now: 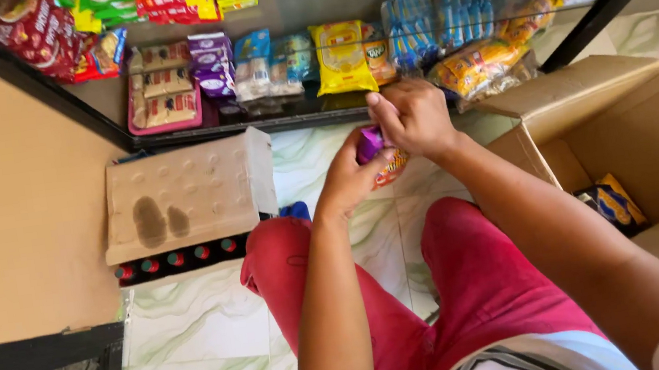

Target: Cleaning and organizing snack and laundry detergent packets on grocery store shelves.

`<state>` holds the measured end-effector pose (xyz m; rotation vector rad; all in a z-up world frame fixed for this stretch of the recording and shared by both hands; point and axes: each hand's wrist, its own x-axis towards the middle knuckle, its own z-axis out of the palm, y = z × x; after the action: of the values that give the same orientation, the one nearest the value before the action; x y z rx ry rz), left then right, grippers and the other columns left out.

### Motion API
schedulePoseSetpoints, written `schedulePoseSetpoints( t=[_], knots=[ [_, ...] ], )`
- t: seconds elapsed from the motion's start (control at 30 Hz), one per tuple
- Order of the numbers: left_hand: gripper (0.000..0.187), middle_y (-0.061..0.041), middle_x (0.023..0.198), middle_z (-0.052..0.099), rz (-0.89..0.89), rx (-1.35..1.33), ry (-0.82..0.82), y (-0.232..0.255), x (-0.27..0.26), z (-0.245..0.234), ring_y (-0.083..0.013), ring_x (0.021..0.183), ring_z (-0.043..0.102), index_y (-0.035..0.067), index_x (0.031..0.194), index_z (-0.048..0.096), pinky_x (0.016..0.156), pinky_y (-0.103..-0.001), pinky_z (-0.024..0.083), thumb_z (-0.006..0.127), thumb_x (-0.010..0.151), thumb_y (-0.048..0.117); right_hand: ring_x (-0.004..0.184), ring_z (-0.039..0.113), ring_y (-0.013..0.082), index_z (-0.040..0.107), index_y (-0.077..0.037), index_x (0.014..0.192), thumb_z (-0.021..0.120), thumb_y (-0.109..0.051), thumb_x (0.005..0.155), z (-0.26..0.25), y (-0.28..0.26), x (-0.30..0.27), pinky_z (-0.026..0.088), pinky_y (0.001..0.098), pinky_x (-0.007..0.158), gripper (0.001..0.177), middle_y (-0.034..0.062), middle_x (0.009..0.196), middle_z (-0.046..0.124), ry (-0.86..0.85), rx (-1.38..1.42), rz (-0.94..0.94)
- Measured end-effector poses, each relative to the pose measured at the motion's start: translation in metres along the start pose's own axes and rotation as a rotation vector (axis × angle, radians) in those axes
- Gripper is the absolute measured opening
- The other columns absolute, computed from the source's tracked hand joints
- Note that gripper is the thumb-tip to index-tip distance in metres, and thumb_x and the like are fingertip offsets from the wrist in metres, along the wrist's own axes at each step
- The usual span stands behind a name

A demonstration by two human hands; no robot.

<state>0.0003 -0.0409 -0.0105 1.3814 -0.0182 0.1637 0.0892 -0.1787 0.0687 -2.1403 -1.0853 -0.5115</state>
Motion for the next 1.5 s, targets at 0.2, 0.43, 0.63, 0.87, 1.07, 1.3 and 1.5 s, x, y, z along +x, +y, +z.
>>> schedulePoseSetpoints(
  t=[0.2,0.43,0.63,0.87,1.07,1.3,1.5],
  knots=[
    [0.041,-0.003,0.116,0.069,-0.070,-0.080,-0.044,0.013,-0.004,0.003,-0.0138,0.106,0.065,0.007,0.130,0.060,0.095,-0.033,0.055,0.076,0.093,0.014,0.050,0.062,0.0159,0.070,-0.011,0.067,0.045,-0.048,0.111,-0.014,0.044,-0.002,0.051,0.0347,0.054,0.063,0.0060,0.055,0.063,0.054,0.210,0.736],
    [0.042,-0.003,0.120,0.069,-0.063,-0.176,0.040,-0.001,0.004,-0.006,-0.0135,0.109,0.064,0.008,0.131,0.060,0.098,-0.032,0.054,0.076,0.094,0.016,0.058,0.063,0.0157,0.069,-0.005,0.091,0.049,-0.038,0.114,-0.031,0.003,0.009,0.052,0.0353,0.058,0.045,0.0043,0.075,0.069,0.218,0.536,0.434],
    [0.047,-0.003,0.122,0.066,0.048,-0.053,0.021,-0.008,-0.008,-0.006,-0.0146,0.111,0.062,0.007,0.134,0.059,0.100,-0.032,0.052,0.078,0.091,0.010,0.072,0.065,0.0336,0.068,-0.010,0.088,0.057,-0.032,0.109,-0.009,-0.017,-0.003,0.051,0.0440,0.068,0.033,0.0116,0.081,0.066,0.054,-0.053,-0.279],
    [0.043,-0.005,0.118,0.069,-0.072,-0.100,0.032,0.013,-0.008,-0.009,-0.0142,0.107,0.065,0.007,0.131,0.060,0.096,-0.033,0.055,0.076,0.092,0.016,0.059,0.068,0.0251,0.071,-0.014,0.080,0.053,-0.031,0.112,-0.004,0.008,-0.001,0.053,0.0390,0.059,0.041,0.0047,0.061,0.064,0.131,0.181,0.393],
    [0.041,-0.006,0.118,0.069,-0.038,-0.015,0.053,-0.004,-0.006,-0.008,-0.0141,0.107,0.064,0.007,0.130,0.061,0.098,-0.032,0.053,0.076,0.093,0.016,0.070,0.066,0.0303,0.071,-0.012,0.086,0.056,-0.028,0.111,-0.014,-0.025,0.001,0.052,0.0420,0.067,0.033,0.0083,0.074,0.064,0.108,0.019,0.008],
    [0.045,-0.006,0.120,0.069,-0.034,-0.161,0.000,0.012,-0.010,-0.011,-0.0148,0.108,0.065,0.005,0.132,0.060,0.096,-0.032,0.055,0.077,0.093,0.017,0.062,0.065,0.0281,0.070,-0.012,0.078,0.057,-0.026,0.111,-0.013,-0.006,0.006,0.051,0.0412,0.061,0.038,0.0079,0.068,0.065,0.026,0.012,0.142],
    [0.046,-0.005,0.122,0.069,-0.028,-0.206,0.102,0.022,-0.003,-0.014,-0.0139,0.109,0.064,0.006,0.134,0.059,0.097,-0.032,0.053,0.076,0.094,0.020,0.070,0.065,0.0290,0.066,-0.007,0.085,0.053,-0.023,0.115,-0.029,0.004,0.016,0.050,0.0419,0.067,0.036,0.0091,0.077,0.067,0.168,0.090,0.208]
  ],
)
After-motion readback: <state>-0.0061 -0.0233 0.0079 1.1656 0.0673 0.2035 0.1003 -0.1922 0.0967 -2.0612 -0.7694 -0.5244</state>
